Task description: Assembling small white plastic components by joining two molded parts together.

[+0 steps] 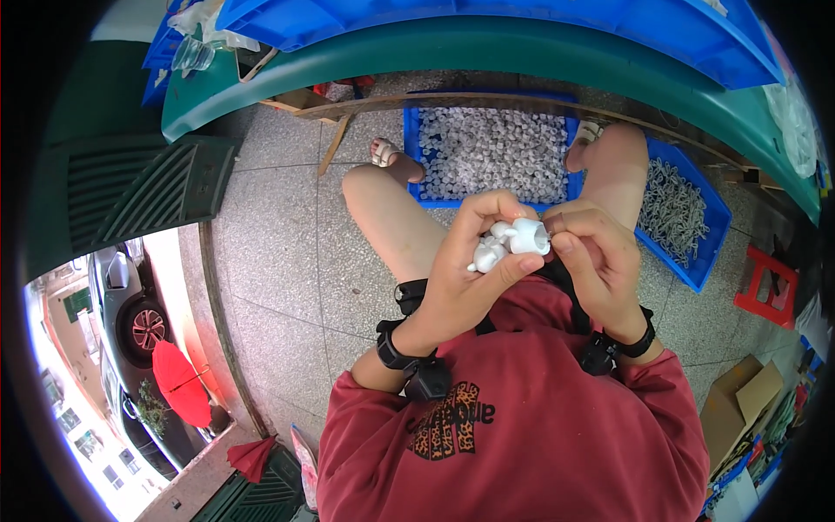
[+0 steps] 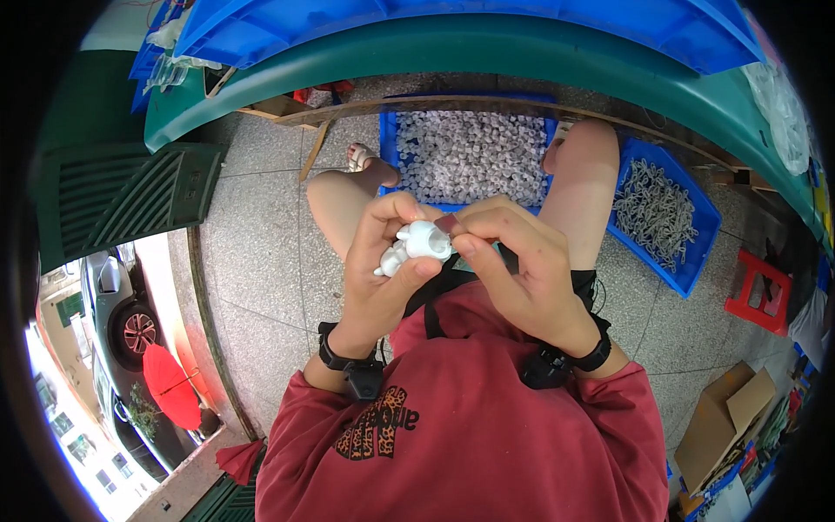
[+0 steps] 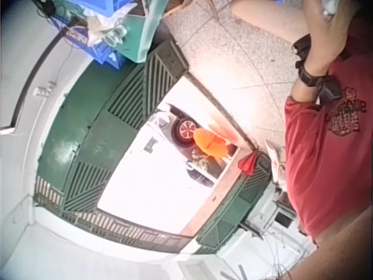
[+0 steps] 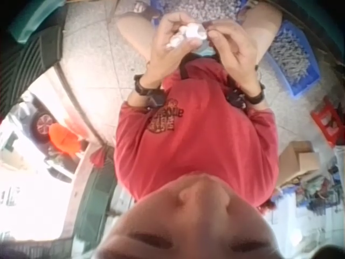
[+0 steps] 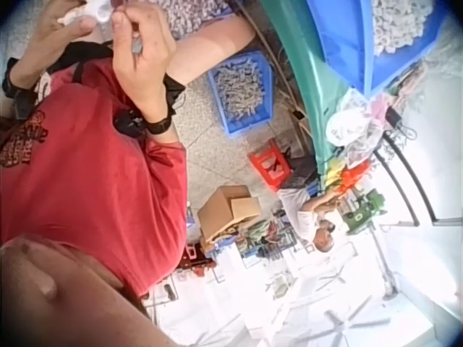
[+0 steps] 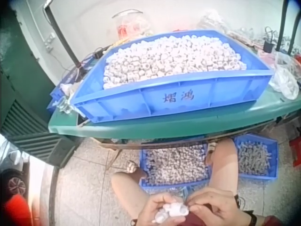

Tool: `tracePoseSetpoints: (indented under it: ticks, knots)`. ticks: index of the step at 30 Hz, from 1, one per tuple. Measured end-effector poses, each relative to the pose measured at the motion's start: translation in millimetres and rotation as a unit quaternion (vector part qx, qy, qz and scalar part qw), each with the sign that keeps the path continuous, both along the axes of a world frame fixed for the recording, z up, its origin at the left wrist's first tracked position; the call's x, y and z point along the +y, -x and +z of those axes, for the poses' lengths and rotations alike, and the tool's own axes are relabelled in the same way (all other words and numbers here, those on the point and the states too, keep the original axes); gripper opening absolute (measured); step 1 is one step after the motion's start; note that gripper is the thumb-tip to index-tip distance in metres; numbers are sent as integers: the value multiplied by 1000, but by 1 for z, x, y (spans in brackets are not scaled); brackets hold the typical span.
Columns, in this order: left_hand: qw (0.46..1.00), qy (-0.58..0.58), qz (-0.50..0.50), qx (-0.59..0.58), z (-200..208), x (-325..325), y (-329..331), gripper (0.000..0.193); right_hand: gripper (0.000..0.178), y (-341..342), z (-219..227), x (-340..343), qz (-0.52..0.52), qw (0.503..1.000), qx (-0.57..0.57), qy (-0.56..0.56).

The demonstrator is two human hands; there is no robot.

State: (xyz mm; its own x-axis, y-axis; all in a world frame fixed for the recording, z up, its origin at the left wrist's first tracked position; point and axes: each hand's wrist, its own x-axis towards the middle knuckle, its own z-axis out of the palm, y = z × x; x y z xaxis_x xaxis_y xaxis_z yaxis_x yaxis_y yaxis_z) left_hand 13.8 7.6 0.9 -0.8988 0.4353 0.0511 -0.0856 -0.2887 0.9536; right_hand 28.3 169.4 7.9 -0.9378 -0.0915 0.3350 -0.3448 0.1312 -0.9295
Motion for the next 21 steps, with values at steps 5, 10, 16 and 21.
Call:
tracePoseSetpoints:
  ticks: [5, 10, 16, 21]
  knots:
    - [1000, -15, 0, -15, 2, 0, 0, 33, 8, -2, -2, 1, 53, 980, -149, 124]
    - [999, 25, 8, 17, -4, -1, 1, 35, 9, -2, -3, 1, 69, 973, -166, 148]
    - [999, 26, 12, 25, -9, 0, 1, 35, 11, -3, -5, 2, 88, 955, -202, 197]
    - [1000, -15, 1, 9, -11, 0, 1, 36, 13, -2, -9, 5, 115, 948, -202, 216]
